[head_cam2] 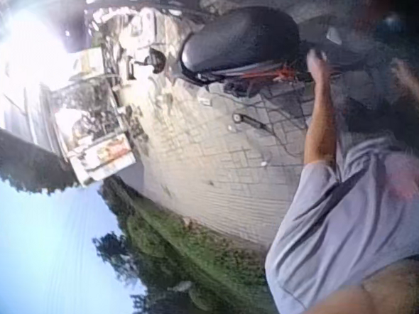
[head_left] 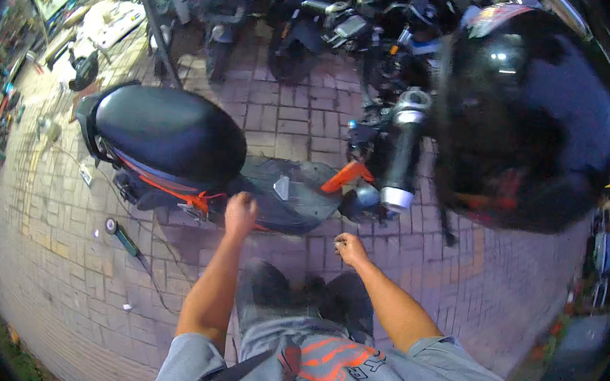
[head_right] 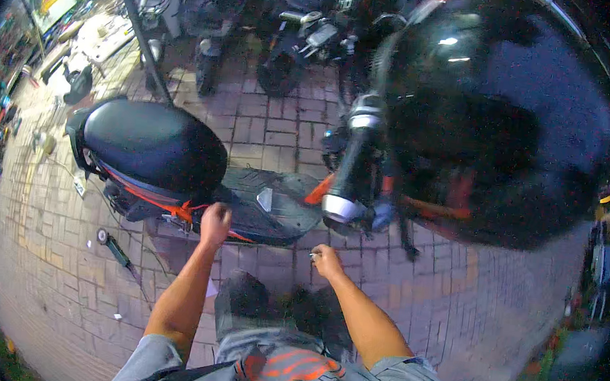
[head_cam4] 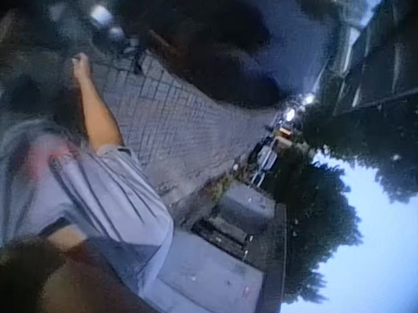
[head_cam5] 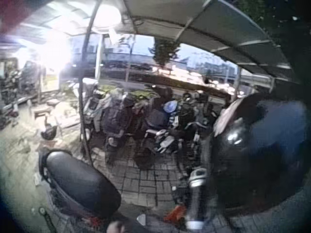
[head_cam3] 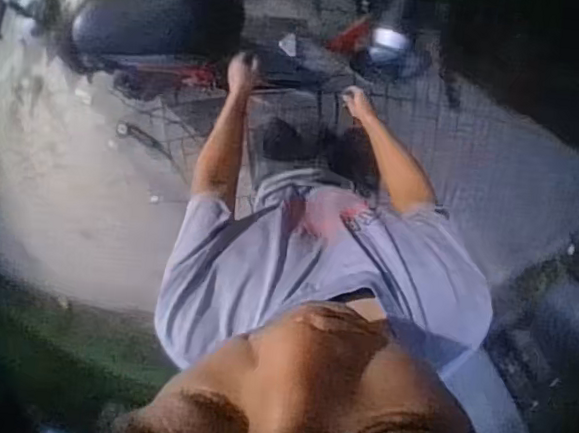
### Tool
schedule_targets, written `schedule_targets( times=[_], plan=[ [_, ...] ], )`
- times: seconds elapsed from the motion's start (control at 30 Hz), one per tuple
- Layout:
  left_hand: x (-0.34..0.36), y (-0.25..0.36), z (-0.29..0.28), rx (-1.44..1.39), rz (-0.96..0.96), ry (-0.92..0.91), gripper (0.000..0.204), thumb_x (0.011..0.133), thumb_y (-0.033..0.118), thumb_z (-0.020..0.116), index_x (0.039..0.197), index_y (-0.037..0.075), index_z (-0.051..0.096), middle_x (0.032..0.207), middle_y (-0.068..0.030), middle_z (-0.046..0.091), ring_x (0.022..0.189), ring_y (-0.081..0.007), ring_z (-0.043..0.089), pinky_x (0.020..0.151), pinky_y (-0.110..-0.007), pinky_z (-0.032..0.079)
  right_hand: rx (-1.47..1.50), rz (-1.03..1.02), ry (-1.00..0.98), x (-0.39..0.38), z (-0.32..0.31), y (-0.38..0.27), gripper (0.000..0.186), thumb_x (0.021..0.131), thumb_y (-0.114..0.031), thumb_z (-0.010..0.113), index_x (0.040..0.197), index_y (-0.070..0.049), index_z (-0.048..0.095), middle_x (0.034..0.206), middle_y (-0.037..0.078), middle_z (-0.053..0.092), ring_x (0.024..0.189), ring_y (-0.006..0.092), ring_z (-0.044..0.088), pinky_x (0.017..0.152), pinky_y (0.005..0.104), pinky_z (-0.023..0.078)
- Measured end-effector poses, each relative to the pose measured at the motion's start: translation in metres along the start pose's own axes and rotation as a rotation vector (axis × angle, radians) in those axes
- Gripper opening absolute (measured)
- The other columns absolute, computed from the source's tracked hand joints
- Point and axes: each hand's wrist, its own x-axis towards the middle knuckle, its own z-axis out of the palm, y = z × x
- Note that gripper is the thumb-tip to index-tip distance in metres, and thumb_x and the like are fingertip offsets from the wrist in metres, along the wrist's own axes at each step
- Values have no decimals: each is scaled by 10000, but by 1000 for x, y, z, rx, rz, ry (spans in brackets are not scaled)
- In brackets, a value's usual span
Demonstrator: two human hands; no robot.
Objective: The person uses an angle grinder to cut a metal part on the scooter, creating sparks. They then retrieve a screwdriver and proceed to tighten screws on the scooter's handlebar assembly.
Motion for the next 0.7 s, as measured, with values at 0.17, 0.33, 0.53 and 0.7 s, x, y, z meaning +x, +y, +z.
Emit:
schedule_targets(
  times=[0.17, 0.33, 0.53, 0.7],
  plan=[
    [97, -8, -38, 410, 488, 487, 234, 771, 143, 637, 999, 98, 609, 1092, -60, 564, 1079, -274, 494, 916, -431, 326, -452, -378, -65, 138, 75, 54, 185, 804, -128, 617, 952, -19, 635, 903, 196, 625, 886, 369, 595, 765, 420, 468],
    [114, -40, -24, 610, 594, 748, 287, 738, 250, 678, 995, 139, 617, 1064, -23, 560, 1044, -243, 498, 885, -414, 328, -344, -549, -107, 231, 158, 60, 192, 791, -143, 641, 951, -36, 640, 935, 194, 615, 899, 364, 594, 778, 420, 475],
    [116, -44, -9, 675, 657, 855, 306, 707, 280, 682, 978, 155, 620, 1092, -49, 557, 1067, -258, 502, 888, -418, 345, -250, -597, -17, 240, 163, 81, 259, 773, -191, 676, 988, -47, 667, 932, 173, 612, 888, 322, 613, 797, 383, 483],
    [104, -38, -12, 710, 605, 762, 289, 744, 252, 658, 995, 116, 609, 1143, -94, 539, 1113, -303, 470, 929, -449, 323, -279, -687, 26, 220, 141, 71, 316, 803, -213, 657, 1072, -50, 623, 994, 157, 574, 916, 328, 581, 796, 400, 471]
  ],
)
